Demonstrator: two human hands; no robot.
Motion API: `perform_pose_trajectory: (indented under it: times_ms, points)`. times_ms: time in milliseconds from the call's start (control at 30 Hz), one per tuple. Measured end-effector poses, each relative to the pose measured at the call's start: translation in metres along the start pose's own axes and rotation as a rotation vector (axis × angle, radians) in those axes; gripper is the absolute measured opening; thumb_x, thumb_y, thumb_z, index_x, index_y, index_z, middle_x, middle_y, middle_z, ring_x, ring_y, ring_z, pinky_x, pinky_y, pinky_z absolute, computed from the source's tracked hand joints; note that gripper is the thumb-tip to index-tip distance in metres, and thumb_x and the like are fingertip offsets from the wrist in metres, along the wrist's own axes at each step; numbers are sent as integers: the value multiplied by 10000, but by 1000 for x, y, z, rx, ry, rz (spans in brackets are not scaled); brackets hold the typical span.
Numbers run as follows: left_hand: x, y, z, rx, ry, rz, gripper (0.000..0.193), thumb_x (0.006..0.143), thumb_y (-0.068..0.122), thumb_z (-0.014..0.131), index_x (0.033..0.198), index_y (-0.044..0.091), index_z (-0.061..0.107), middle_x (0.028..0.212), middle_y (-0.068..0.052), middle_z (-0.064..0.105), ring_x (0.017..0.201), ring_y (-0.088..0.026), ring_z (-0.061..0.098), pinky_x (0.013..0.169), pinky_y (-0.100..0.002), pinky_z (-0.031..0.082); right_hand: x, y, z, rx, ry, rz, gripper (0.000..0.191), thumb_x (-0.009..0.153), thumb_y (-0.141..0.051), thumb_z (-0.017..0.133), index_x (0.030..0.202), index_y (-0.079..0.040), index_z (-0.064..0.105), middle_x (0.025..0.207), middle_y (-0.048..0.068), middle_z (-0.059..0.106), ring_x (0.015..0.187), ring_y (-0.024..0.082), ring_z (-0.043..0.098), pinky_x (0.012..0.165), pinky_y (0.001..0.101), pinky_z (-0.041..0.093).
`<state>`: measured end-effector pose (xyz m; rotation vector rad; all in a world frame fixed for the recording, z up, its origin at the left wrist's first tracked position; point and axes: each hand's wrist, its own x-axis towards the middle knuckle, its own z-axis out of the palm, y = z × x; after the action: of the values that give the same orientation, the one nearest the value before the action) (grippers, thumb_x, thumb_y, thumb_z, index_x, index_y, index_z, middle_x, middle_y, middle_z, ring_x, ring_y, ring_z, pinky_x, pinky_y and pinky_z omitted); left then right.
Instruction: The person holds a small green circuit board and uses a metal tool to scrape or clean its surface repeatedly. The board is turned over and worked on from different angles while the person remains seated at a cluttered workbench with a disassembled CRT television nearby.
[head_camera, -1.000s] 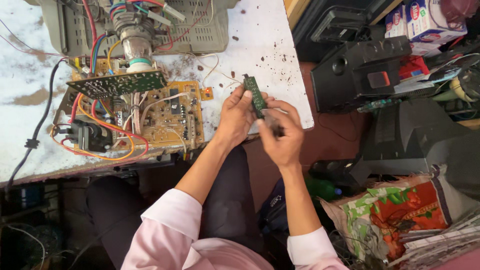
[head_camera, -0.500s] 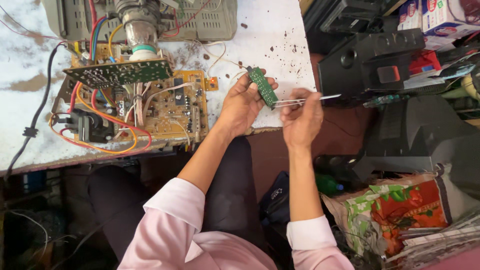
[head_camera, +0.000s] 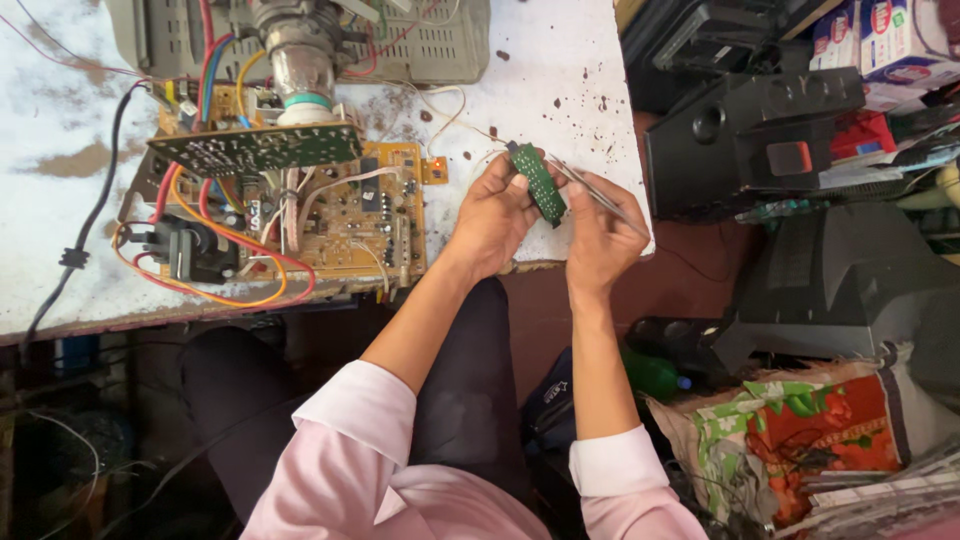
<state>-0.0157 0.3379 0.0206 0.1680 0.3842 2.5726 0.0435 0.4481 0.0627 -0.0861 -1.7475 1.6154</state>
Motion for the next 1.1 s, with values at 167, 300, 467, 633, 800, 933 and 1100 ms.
perform_pose_trajectory:
  times_ms: [167,300,467,633,800,933,1100]
  points:
    - [2,2,-2,25,22,-18,264,1095,31,437,1330,66,552,1245,-106,656,1130,-215,624,1025,-415,508,5,-11,16,-191,-184,-269,157,933,98,749,1023,38,636,1130,188,710,1152,270,698,1015,374,576]
    - [2,2,-3,27,72,-18,304,1087,21,443,1363,56,564,1236,-93,654,1132,-203,620,1040,-402,499,-1,-23,21,-159,-199,-266,138,962,83,698,1081,28,654,1148,161,711,1174,262,691,1057,376,569]
    - [-1,2,-5,6,75,-28,294,1099,41,438,1364,53,566,1225,-95,655,1120,-199,622,1032,-401,505,0,-30,21,-295,-201,-327,174,939,79,697,1107,38,714,1136,164,742,1153,285,705,1034,381,571]
    - [-1,3,-4,27,74,-32,315,1084,32,448,1374,54,570,1229,-92,651,1121,-192,619,1029,-389,502,0,-31,25,-350,-184,-346,175,908,85,720,1071,22,732,1095,143,750,1130,285,717,1021,380,577]
    - [-2,5,-4,44,58,-34,310,1103,39,446,1383,66,578,1232,-73,645,1117,-172,603,1018,-376,501,-3,-34,26,-372,-205,-339,195,905,92,725,1081,9,740,1114,136,757,1151,270,703,1028,368,574]
    - [-4,7,-2,64,48,-36,306,1104,42,442,1375,75,580,1237,-69,654,1108,-166,602,1001,-371,506,-4,-34,27,-410,-205,-352,207,899,87,740,1087,2,746,1114,124,762,1159,262,694,1021,363,576]
    - [-5,8,0,61,51,-41,300,1100,50,446,1366,77,583,1231,-63,657,1114,-170,616,994,-379,513,-3,-34,27,-435,-208,-365,207,899,83,750,1089,-1,748,1112,121,765,1155,260,692,1019,361,573]
